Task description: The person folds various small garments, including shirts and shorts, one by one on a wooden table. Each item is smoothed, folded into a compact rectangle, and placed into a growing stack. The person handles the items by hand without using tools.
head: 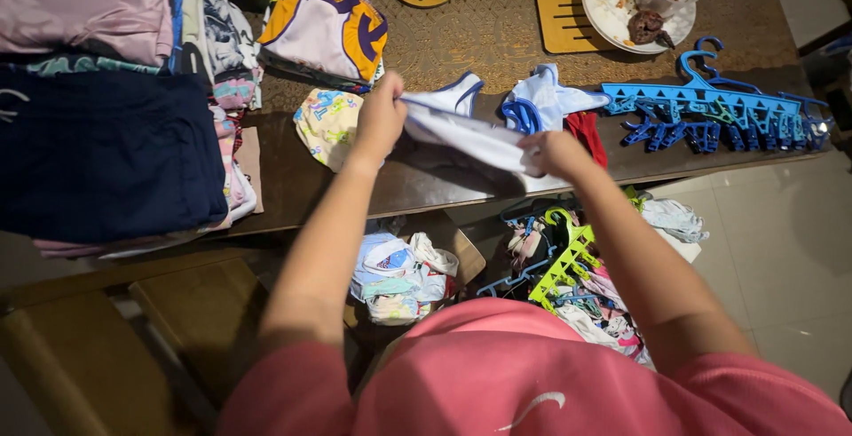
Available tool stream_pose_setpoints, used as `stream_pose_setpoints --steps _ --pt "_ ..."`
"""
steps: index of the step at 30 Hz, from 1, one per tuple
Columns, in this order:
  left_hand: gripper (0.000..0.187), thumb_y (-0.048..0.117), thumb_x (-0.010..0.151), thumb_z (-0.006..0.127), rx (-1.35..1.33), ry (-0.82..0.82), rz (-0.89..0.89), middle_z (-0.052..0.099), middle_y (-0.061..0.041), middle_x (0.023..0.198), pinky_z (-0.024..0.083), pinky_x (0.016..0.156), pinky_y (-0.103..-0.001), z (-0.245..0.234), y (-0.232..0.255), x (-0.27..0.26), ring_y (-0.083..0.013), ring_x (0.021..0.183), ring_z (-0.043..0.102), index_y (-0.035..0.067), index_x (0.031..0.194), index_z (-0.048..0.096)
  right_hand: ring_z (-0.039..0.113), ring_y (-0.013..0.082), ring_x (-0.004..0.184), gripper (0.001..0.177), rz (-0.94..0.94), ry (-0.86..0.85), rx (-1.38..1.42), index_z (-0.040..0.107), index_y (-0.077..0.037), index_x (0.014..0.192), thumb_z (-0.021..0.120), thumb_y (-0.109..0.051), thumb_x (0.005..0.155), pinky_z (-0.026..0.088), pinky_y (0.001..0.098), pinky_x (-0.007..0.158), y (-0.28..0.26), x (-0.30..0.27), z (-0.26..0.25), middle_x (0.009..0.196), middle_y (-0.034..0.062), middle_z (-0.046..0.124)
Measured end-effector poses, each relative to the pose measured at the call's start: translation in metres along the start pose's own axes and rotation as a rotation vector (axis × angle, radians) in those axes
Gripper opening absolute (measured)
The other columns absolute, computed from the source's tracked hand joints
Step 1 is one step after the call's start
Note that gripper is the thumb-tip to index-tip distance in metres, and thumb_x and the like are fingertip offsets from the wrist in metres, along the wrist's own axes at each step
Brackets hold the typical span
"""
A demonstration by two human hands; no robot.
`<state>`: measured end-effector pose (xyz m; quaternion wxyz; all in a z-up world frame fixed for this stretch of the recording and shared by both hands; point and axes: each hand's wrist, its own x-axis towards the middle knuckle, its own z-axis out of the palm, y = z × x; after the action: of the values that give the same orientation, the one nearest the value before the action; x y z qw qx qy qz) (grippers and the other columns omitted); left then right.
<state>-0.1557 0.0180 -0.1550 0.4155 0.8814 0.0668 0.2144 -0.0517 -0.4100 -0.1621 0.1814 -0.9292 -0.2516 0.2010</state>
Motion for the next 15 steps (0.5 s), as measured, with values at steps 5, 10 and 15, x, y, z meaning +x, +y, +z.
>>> stream_pose_setpoints --steps 5,10,15 --pt "0.022 0.0 0.099 0.072 0.209 -0.083 0.316 0.08 -0.014 0.113 0.063 0.101 -0.052 -0.067 0.059 0.049 -0.0397 0.116 0.078 0.015 0.097 0.088 0.089 0.033 0.101 0.039 0.166 0.027 -0.071 0.092 -0.025 0.145 0.091 -0.045 0.111 0.068 0.0462 0.101 -0.047 0.002 -0.097 0.124 0.0161 0.094" --pt "0.009 0.011 0.094 0.081 0.459 -0.108 0.426 0.078 -0.018 0.117 0.06 0.098 -0.056 -0.113 0.112 0.078 -0.0453 0.119 0.074 0.009 0.099 0.088 0.083 0.0411 0.114 0.067 -0.314 0.228 -0.147 0.085 -0.022 0.162 0.085 -0.02 0.094 0.064 0.0543 0.101 -0.073 0.003 -0.147 0.141 0.0195 0.086" --pt "0.005 0.01 0.097 0.082 0.466 -0.176 0.528 0.078 -0.015 0.118 0.062 0.101 -0.056 -0.139 0.134 0.093 -0.0429 0.12 0.076 0.008 0.094 0.085 0.083 0.0452 0.115 0.08 -0.222 0.121 -0.42 0.072 -0.016 0.169 0.087 -0.023 0.091 0.066 0.056 0.104 -0.079 0.022 -0.166 0.134 0.0222 0.084"
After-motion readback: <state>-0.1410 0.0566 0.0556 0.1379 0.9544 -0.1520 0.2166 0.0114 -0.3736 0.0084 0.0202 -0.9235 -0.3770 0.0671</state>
